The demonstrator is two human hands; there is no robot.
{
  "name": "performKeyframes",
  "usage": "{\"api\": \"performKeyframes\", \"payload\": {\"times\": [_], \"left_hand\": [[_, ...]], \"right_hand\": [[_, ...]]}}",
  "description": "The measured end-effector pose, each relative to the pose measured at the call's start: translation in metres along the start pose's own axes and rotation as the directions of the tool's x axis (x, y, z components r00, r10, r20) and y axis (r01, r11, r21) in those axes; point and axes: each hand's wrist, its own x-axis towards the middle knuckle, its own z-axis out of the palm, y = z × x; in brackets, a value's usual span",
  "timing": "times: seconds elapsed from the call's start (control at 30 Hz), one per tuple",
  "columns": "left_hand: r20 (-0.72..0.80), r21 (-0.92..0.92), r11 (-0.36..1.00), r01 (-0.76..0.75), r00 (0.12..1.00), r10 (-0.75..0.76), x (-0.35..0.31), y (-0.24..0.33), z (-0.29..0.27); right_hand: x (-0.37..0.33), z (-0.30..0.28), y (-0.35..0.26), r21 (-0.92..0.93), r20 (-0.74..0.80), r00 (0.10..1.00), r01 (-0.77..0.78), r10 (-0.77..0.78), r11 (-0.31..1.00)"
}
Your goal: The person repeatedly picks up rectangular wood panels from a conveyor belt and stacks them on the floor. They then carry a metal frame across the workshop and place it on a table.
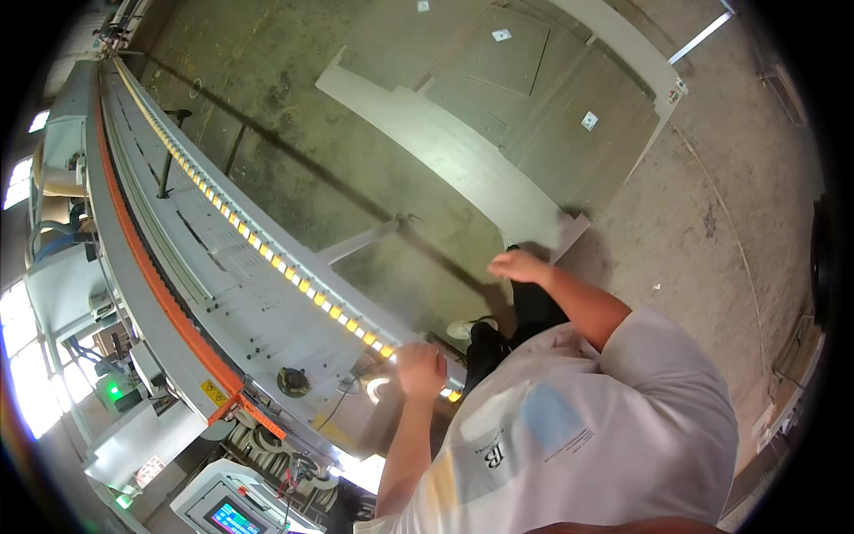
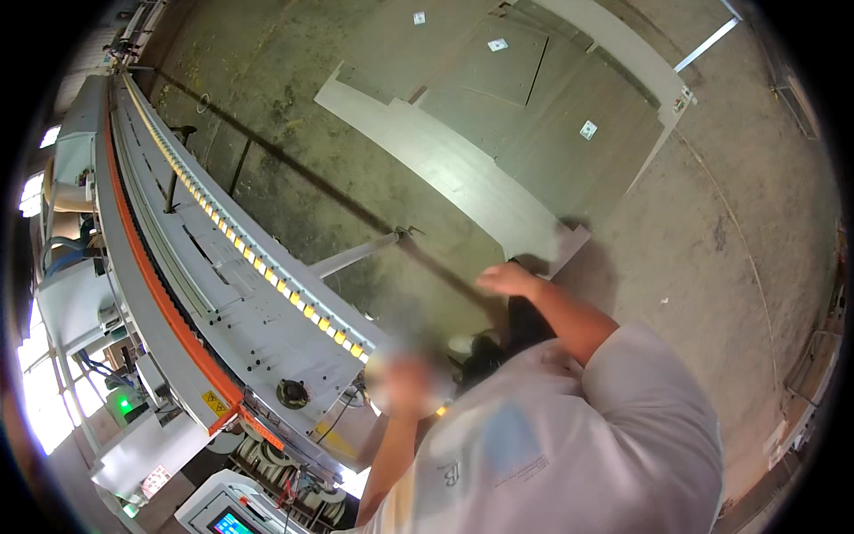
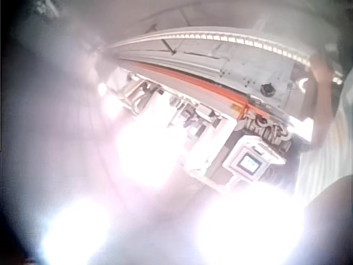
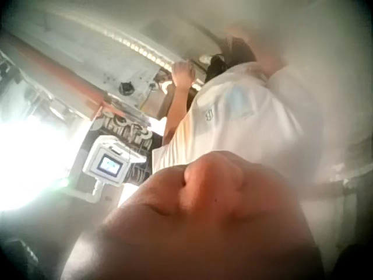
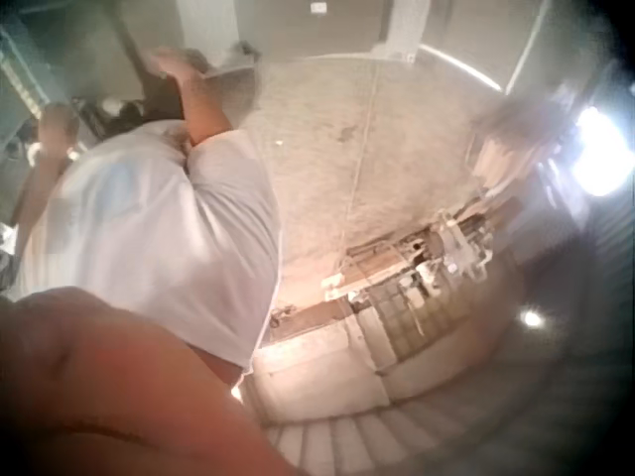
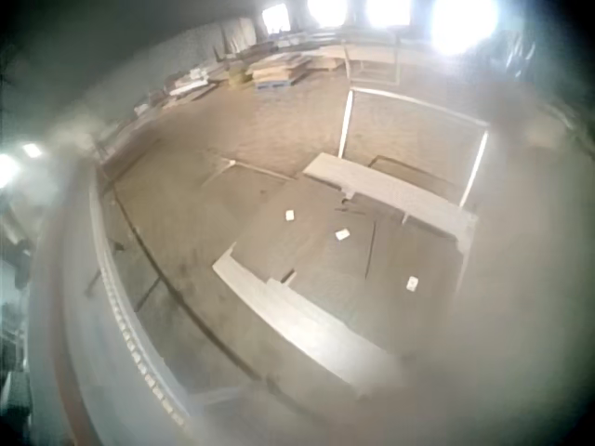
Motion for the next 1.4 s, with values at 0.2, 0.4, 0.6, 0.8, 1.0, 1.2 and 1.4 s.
{"api": "performKeyframes", "payload": {"times": [0.2, 0.4, 0.6, 0.8, 1.0, 1.2, 1.4], "left_hand": [[0.097, 0.036, 0.985, 0.172, 0.98, -0.174, 0.006, 0.014, 0.016], [0.076, 0.025, 0.993, 0.119, 0.99, -0.12, 0.012, 0.008, 0.014], [0.083, 0.139, 0.985, 0.104, 0.99, -0.117, 0.041, 0.018, 0.006], [0.083, 0.066, 0.993, 0.098, 0.991, -0.103, 0.032, 0.019, -0.006], [0.025, -0.017, 0.996, 0.089, 0.996, -0.089, 0.016, 0.014, -0.002], [0.126, 0.005, 0.992, 0.125, 0.984, -0.125, 0.008, 0.012, -0.009], [0.002, -0.361, 0.868, 0.341, 0.931, -0.365, 0.022, 0.021, -0.021]], "right_hand": [[0.092, -0.108, 0.1, 0.861, -0.21, 0.792, -0.127, 0.573, 0.492], [0.174, -0.191, 0.195, 0.825, -0.083, 0.728, 0.434, 0.681, -0.363], [0.165, -0.217, 0.142, 0.648, -0.178, 0.586, 0.674, 0.791, -0.354], [0.083, -0.246, 0.172, 0.59, -0.435, 0.589, 0.758, 0.681, -0.279], [0.004, -0.326, 0.09, 0.34, -0.61, 0.464, 0.885, 0.642, -0.317], [-0.056, -0.326, 0.051, 0.553, -0.601, 0.553, 0.809, 0.577, -0.199], [-0.144, -0.229, -0.035, 0.711, -0.625, 0.705, 0.692, 0.335, -0.129]]}}
